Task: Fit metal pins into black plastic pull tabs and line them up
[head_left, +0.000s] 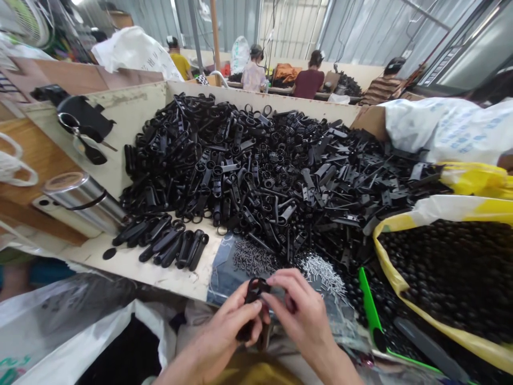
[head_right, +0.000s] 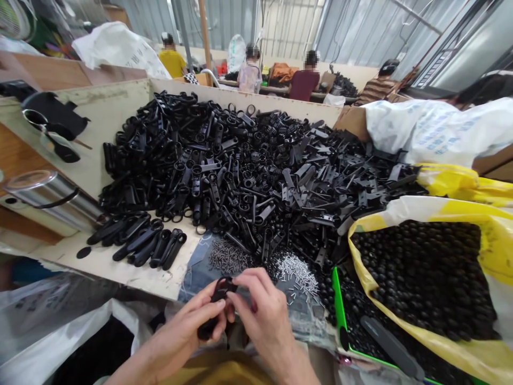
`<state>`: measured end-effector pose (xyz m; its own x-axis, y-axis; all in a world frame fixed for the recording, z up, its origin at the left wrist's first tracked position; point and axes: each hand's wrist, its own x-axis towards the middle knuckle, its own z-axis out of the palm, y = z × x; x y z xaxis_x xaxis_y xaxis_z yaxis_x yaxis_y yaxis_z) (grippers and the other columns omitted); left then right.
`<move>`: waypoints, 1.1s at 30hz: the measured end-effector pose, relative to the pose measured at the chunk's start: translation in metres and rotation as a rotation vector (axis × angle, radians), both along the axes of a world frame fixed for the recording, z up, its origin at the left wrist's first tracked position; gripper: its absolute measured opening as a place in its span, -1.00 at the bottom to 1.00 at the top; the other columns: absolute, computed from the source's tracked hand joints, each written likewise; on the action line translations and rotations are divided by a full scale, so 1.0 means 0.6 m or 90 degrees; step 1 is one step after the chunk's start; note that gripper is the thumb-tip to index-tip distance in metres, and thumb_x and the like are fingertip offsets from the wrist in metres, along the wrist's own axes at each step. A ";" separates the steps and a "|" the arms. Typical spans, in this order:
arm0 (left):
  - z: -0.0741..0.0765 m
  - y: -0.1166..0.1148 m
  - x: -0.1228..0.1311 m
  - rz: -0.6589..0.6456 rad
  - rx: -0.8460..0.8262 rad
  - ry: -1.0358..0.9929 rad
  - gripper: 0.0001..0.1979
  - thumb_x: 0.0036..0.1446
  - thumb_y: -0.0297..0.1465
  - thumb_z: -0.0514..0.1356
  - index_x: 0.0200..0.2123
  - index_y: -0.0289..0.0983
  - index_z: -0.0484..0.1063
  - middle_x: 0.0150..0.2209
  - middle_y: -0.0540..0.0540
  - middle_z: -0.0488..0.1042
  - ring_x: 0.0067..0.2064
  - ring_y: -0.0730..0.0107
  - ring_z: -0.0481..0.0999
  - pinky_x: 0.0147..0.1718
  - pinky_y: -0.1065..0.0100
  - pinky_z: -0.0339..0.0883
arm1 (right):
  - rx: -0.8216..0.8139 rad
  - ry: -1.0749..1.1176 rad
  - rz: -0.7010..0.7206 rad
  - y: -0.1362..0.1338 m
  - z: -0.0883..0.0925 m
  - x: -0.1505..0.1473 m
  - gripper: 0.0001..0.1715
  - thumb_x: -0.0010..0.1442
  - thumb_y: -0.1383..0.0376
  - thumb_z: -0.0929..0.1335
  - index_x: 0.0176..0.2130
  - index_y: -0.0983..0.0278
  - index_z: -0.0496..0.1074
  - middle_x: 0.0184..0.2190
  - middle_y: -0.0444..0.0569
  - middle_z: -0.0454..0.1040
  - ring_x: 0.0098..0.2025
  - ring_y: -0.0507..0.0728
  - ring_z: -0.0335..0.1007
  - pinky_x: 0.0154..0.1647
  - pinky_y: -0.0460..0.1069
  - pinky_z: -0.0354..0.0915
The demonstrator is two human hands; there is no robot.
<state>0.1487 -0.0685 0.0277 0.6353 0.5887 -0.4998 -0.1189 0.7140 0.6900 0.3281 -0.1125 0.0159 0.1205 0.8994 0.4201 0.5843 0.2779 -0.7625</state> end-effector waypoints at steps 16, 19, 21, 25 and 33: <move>0.009 -0.003 0.001 -0.030 0.042 0.063 -0.54 -0.02 -0.44 0.19 0.02 -0.28 0.51 -0.49 0.08 0.33 -0.43 0.45 0.17 -0.39 0.36 0.02 | 0.083 -0.163 0.076 -0.019 -0.008 0.005 -0.78 0.44 0.40 0.30 -0.06 0.23 0.54 -0.07 0.11 0.60 -0.16 0.13 0.65 -0.26 -0.08 0.58; 0.013 -0.005 0.003 -0.041 0.055 0.081 -0.47 0.00 -0.40 0.18 0.10 -0.28 0.48 -0.52 0.11 0.28 -0.44 0.43 0.16 -0.40 0.34 0.01 | 0.105 -0.178 0.081 -0.019 -0.003 0.006 -0.76 0.44 0.41 0.30 -0.05 0.24 0.55 -0.07 0.12 0.62 -0.17 0.12 0.66 -0.26 -0.08 0.58; 0.013 -0.006 0.002 -0.042 0.063 0.089 -0.46 0.02 -0.38 0.19 0.13 -0.27 0.45 -0.51 0.11 0.27 -0.44 0.43 0.17 -0.40 0.34 0.00 | 0.110 -0.187 0.079 -0.020 0.000 0.005 -0.75 0.43 0.43 0.30 -0.06 0.25 0.56 -0.07 0.13 0.63 -0.18 0.13 0.67 -0.27 -0.09 0.58; 0.002 -0.010 -0.002 -0.038 0.065 0.084 -0.58 0.10 -0.38 0.19 0.06 -0.25 0.45 -0.49 0.10 0.28 -0.44 0.45 0.16 -0.41 0.34 -0.01 | 0.146 -0.201 0.071 -0.021 0.002 0.003 -0.76 0.41 0.46 0.31 -0.06 0.27 0.56 -0.08 0.14 0.64 -0.17 0.14 0.68 -0.22 -0.08 0.59; 0.000 -0.010 0.007 -0.021 0.012 0.027 -0.81 0.07 -0.38 0.25 -0.20 -0.21 0.41 -0.48 0.07 0.34 -0.52 0.51 0.18 -0.48 0.34 -0.05 | 0.157 -0.196 0.114 -0.035 -0.037 0.022 -0.70 0.42 0.32 0.34 0.07 0.13 0.58 0.00 0.05 0.65 -0.12 0.20 0.69 -0.16 -0.07 0.62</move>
